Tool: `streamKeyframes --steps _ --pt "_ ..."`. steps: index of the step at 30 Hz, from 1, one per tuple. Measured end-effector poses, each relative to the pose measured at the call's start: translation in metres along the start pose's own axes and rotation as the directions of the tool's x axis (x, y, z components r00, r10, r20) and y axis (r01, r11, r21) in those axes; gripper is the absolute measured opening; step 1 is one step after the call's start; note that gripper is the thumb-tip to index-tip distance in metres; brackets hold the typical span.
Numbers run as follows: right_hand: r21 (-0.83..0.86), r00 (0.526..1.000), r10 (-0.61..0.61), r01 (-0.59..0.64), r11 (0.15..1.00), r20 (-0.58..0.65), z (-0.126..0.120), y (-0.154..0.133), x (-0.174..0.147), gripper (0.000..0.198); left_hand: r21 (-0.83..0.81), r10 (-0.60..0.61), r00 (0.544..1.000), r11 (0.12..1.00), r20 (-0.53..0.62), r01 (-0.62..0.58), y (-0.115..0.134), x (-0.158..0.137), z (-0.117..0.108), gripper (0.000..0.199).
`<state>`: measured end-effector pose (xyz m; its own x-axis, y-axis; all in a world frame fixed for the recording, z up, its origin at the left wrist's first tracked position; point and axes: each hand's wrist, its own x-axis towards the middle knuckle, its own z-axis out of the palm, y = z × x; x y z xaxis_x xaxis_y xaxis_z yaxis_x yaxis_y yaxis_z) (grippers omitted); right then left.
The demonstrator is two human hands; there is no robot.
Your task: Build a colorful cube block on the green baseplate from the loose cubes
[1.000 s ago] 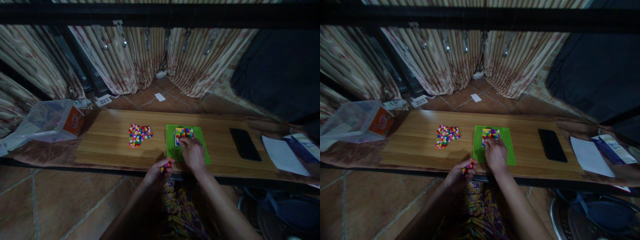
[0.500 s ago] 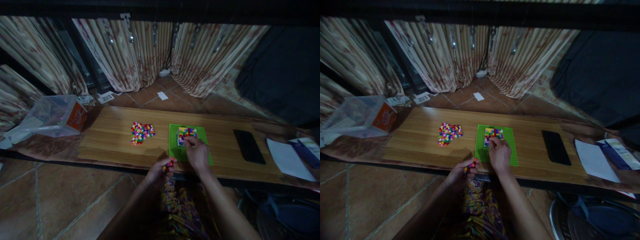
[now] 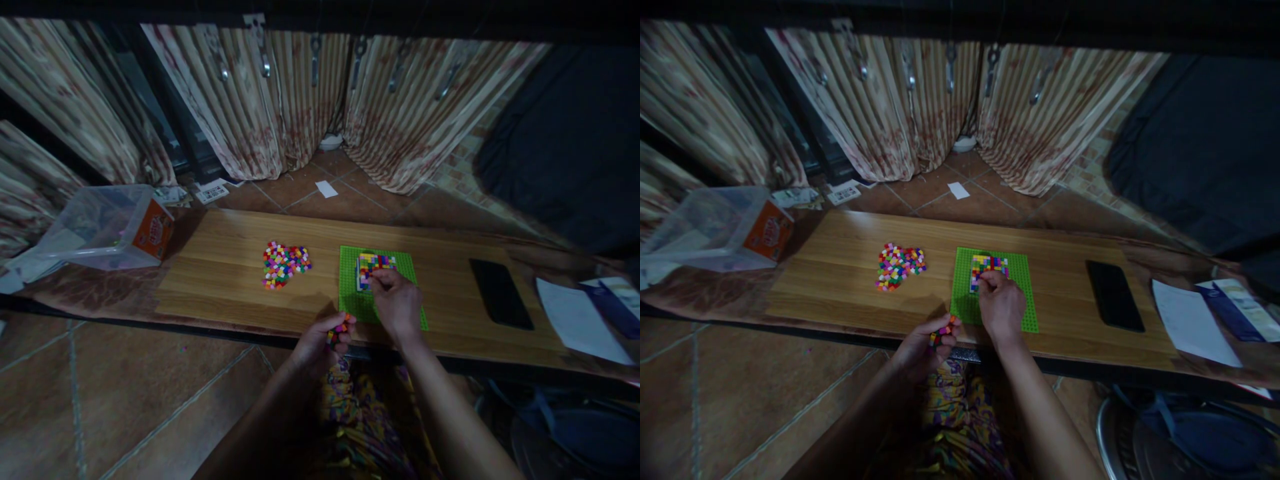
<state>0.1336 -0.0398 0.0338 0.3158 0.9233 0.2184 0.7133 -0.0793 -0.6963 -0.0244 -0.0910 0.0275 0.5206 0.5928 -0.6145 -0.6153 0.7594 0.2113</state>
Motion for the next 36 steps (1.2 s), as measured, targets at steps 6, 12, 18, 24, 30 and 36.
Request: streamKeyframes --steps 6,12,18,24,30,36 --pt "-0.067 1.000 0.009 -0.010 0.998 -0.009 -0.001 -0.005 0.002 0.016 -0.001 0.005 1.000 1.000 0.022 -0.005 -0.001 0.001 0.000 0.014" --pt "-0.015 1.000 0.002 -0.003 1.000 -0.006 -0.002 -0.002 0.001 0.017 -0.025 -0.003 0.999 1.000 0.042 0.004 -0.001 0.001 -0.001 0.017" --pt "0.165 0.999 -0.032 0.032 0.986 -0.006 -0.015 -0.002 -0.028 0.024 -0.163 -0.073 0.993 0.983 0.095 0.088 0.003 -0.002 0.002 0.020" --pt "0.320 0.929 -0.159 0.047 0.946 0.334 -0.027 -0.013 -0.055 0.030 -0.122 -0.051 0.995 0.991 0.082 0.061 0.003 -0.002 0.004 0.017" --pt "0.356 0.906 -0.177 0.032 0.934 0.384 -0.024 -0.016 -0.060 0.025 -0.011 0.021 0.997 1.000 0.070 -0.020 -0.004 -0.002 0.005 0.015" --pt "0.386 0.924 -0.183 0.043 0.922 0.335 -0.028 -0.011 -0.060 0.022 0.014 0.005 0.997 1.000 0.071 -0.006 -0.006 -0.001 0.005 0.016"
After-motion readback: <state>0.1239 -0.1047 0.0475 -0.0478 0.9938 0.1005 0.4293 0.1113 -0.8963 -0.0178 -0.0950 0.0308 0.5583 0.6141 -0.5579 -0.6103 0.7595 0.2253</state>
